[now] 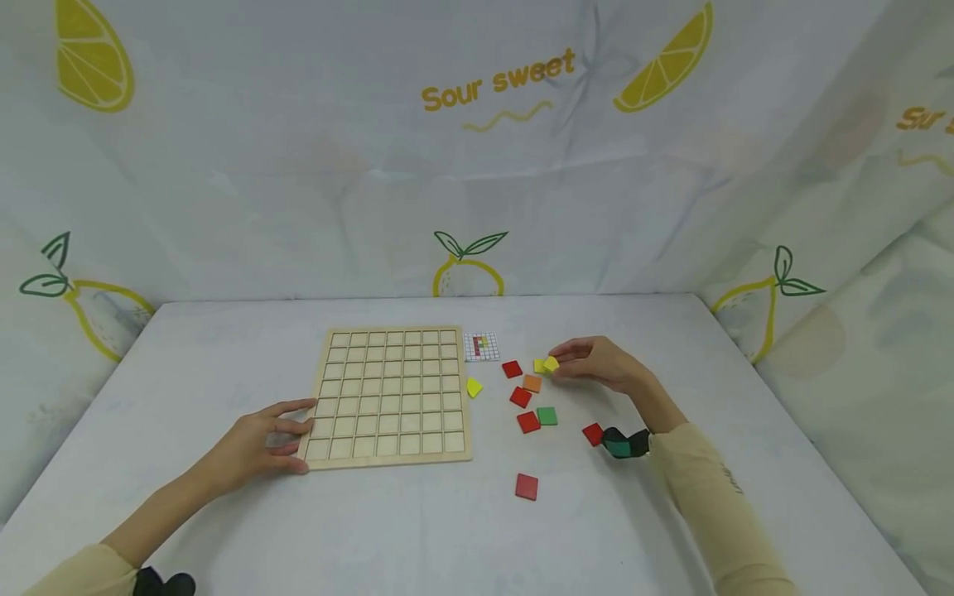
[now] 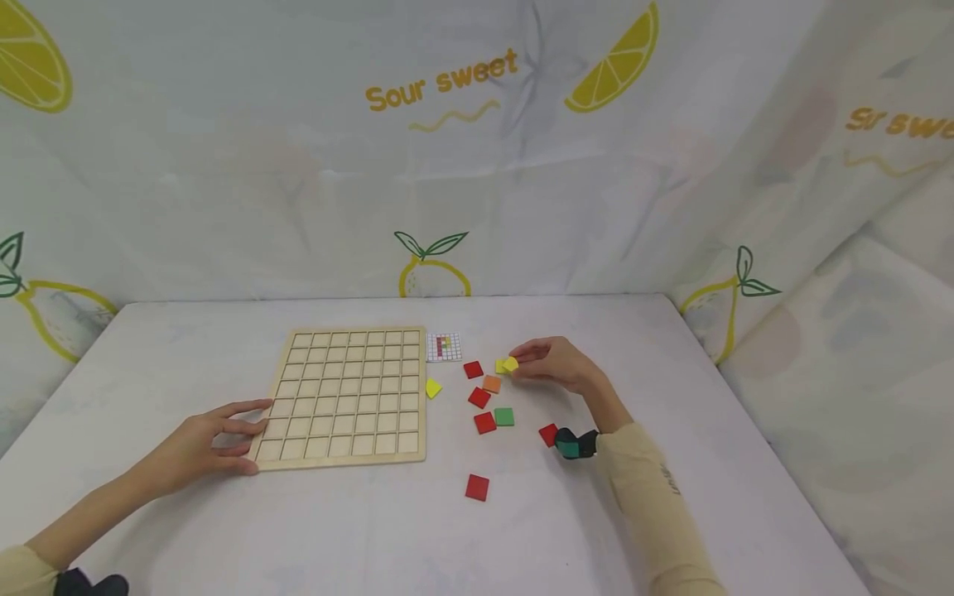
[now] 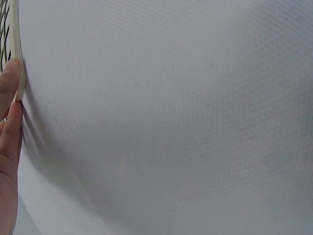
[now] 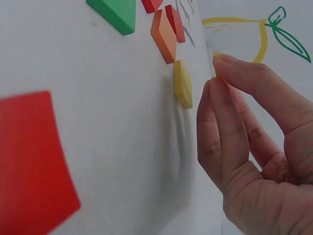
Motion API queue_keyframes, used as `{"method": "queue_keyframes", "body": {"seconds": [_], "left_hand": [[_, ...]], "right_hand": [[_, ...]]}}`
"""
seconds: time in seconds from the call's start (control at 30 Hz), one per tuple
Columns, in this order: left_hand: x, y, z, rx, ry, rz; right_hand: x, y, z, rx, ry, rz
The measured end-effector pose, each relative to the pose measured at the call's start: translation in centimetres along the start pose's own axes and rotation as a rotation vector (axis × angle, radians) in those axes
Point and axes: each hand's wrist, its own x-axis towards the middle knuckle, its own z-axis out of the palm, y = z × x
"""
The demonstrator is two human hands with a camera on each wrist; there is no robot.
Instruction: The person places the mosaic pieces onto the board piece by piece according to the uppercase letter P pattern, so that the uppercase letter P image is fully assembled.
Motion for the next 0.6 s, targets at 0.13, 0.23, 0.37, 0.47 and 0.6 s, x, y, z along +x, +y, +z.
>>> {"method": "queue_keyframes", "body": {"seconds": [0.13, 0.23, 0.37, 0.47, 0.6], "left_hand": [[0.1, 0.1, 0.0, 0.017, 0.002, 0.013], [0.1, 0.1, 0.0, 0.012, -0.003, 0.004], [0.1, 0.0, 0.0, 0.008, -0.006, -0.006], [0.1, 0.0, 0.1, 0.001, -0.001, -0.003], [0.0, -0.1, 0.1, -0.008, 0.003, 0.003]], "right_hand": [[0.8, -0.8, 0.7, 0.031, -0.005, -0.015], [1.5, -1.4, 1.4, 0.049, -0.009, -0.02], [2.5, -2.2, 2.4, 0.045, -0.015, -0.024], [3.2, -2.9, 3.2, 0.05, -0.023, -0.029], [4.1, -3.7, 4.4, 0.063, -0.036, -0.037]]}}
